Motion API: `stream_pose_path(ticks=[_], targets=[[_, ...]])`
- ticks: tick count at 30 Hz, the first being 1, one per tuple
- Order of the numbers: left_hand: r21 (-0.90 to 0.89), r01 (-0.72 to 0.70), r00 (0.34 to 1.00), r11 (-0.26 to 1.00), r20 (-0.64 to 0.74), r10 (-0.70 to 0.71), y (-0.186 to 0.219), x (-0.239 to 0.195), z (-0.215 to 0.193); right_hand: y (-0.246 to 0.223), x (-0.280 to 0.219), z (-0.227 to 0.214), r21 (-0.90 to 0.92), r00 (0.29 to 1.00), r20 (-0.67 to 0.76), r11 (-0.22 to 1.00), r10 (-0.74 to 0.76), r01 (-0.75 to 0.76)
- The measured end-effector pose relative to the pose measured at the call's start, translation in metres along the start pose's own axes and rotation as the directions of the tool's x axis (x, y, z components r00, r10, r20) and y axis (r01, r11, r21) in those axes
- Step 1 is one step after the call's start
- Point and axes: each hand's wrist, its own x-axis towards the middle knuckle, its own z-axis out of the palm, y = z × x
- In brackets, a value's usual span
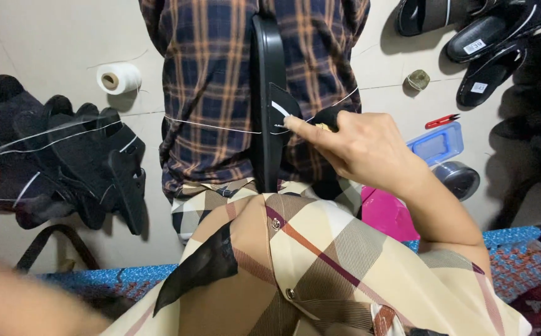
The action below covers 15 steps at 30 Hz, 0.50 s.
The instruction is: The person sits on the floor and sews a black shoe using a needle and white thread. They repeatedly push the needle through the shoe material and pull the thread to secure the stitching.
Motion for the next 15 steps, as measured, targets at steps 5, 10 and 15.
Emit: stream_pose_path(ticks=[5,10,15], targets=[[-0.198,0.125,0.896,0.972,0.444,-0.024,0.257,-0.064,-0.087,-0.004,0.006,-0.003,-0.116,0.999,-0.008,0.992,-0.045,0.044],[-0.121,-0.828,0.553,0.547,-0.025,0.833,0.273,-0.047,-0.008,-0.007,0.012,-0.012,-0.137,0.999,0.018,0.99,-0.036,0.038],[-0.123,-0.898,0.432,0.422,-0.073,0.899,0.301,-0.037,-0.002,-0.01,0.019,-0.025,-0.161,0.997,0.04,0.984,-0.065,0.07]])
